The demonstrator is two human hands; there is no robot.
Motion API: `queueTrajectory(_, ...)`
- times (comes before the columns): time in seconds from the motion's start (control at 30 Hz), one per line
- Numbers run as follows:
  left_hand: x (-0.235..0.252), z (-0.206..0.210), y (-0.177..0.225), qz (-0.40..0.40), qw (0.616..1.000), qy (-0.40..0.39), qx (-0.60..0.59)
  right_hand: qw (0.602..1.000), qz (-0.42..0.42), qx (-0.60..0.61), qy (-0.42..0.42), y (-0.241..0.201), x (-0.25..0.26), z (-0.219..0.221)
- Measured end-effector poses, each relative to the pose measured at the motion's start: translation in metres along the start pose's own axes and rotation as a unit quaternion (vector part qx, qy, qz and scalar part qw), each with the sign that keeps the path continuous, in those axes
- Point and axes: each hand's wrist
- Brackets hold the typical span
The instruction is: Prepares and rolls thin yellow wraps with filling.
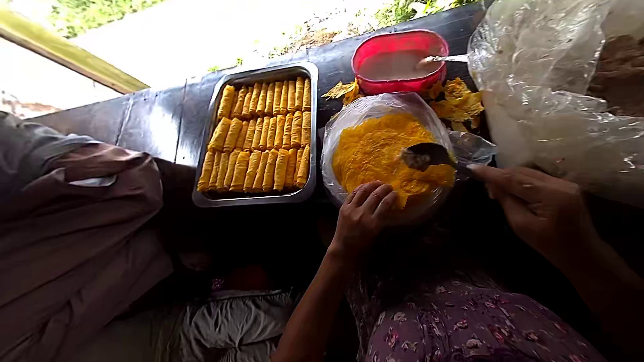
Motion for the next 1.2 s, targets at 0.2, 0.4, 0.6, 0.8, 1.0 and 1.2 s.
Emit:
queueTrajectory(0.2,-0.002,0.008,0.005,-0.014,1.0,0.024,0.001,0.994,-0.079,-0.061,0.036,0.033,0.007,0.07)
queueTrajectory(0.4,-0.002,0.009,0.006,-0.025,0.999,0.031,-0.008,0.987,-0.083,-0.123,0.063,0.045,-0.002,0.063)
queueTrajectory(0.6,-0.001,0.008,0.005,-0.031,0.999,0.038,-0.017,0.987,-0.052,-0.143,0.057,0.032,0.002,0.034)
queueTrajectory(0.8,-0.001,0.008,0.007,-0.034,0.999,0.036,-0.013,0.99,-0.07,-0.118,0.03,0.01,0.006,0.024)
queueTrajectory(1.0,-0.001,0.008,0.008,-0.036,0.998,0.037,-0.018,0.987,-0.096,-0.128,0.008,0.011,0.017,0.041)
queueTrajectory(1.2,0.0,0.009,0.008,-0.042,0.998,0.035,-0.017,0.993,-0.077,-0.092,0.022,0.005,0.02,0.03)
Point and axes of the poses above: each hand's wrist, its own x-axis towards the middle knuckle, its own z-axis out of the palm, y = z × x, and after that the axes turned 11 degrees about z, right-handed
